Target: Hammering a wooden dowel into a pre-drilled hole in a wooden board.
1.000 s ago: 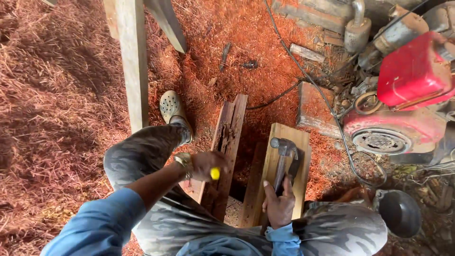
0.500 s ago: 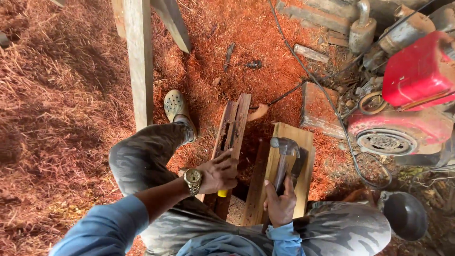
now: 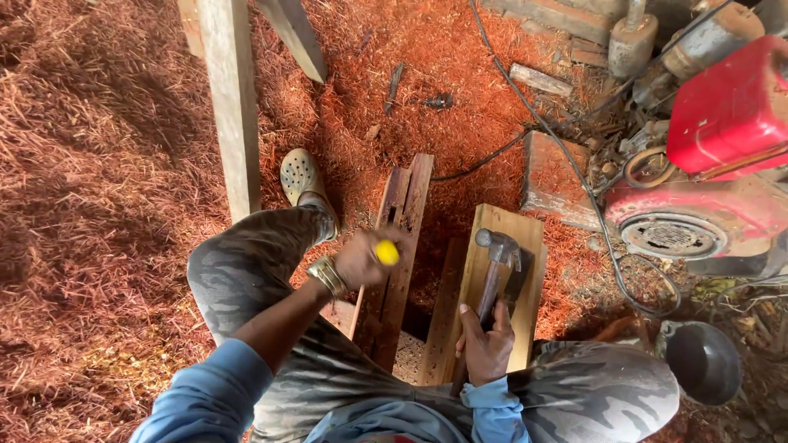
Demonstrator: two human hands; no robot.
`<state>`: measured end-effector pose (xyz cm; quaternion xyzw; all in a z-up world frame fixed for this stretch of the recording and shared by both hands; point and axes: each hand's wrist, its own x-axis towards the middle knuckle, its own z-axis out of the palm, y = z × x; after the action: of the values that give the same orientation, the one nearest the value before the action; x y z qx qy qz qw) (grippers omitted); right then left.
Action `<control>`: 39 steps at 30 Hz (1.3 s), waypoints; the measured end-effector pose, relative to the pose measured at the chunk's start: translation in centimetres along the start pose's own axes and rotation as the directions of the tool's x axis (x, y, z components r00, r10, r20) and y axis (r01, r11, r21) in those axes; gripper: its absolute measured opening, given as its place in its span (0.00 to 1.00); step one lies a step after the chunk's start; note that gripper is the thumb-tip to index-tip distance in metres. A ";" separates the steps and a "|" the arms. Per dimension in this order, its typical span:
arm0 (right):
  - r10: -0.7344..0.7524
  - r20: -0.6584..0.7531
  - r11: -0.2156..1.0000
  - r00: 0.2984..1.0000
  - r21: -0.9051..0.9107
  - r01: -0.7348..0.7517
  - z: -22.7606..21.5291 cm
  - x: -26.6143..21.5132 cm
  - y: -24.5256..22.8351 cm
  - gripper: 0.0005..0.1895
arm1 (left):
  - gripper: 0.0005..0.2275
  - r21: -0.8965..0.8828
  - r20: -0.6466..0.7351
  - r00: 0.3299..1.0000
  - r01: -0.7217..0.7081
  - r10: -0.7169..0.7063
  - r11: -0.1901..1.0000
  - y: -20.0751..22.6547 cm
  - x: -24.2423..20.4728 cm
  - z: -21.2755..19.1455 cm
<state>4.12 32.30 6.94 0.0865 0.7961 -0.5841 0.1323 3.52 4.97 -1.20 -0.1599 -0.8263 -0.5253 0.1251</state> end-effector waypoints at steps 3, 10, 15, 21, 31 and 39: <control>-0.012 0.007 1.000 1.000 0.012 0.012 -0.1 -0.1 0.5 0.36 | 0.11 -0.080 -0.329 0.935 0.112 -0.133 0.990 0.1 2.0 -2.8; -0.010 0.016 0.997 1.000 0.071 0.008 -0.1 -0.4 -0.1 0.21 | 0.11 -0.554 -0.350 0.758 0.306 -0.551 0.774 1.8 3.0 -3.9; -0.047 0.001 0.998 0.999 0.045 0.046 0.0 0.3 1.4 0.17 | 0.10 -0.357 -0.102 0.986 0.087 -0.131 0.930 6.6 2.3 1.3; -0.331 0.124 0.941 0.936 0.114 0.318 -0.2 1.4 4.0 0.11 | 0.10 -0.813 0.300 0.839 0.474 -0.455 0.338 8.7 3.3 8.1; -0.188 0.088 0.912 0.978 0.385 0.141 0.2 -0.1 -1.0 0.11 | 0.28 0.238 0.698 0.520 0.478 -0.491 0.845 -2.3 -3.3 5.4; -0.038 0.059 0.861 0.998 0.509 0.003 -0.6 -0.1 -1.0 0.11 | 0.16 0.097 0.026 0.670 0.737 -0.742 0.669 -5.6 -0.3 3.7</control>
<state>3.90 32.54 8.07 0.0902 0.6098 -0.7774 0.1250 1.47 6.10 -7.46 0.1767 -0.8438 -0.4928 -0.1184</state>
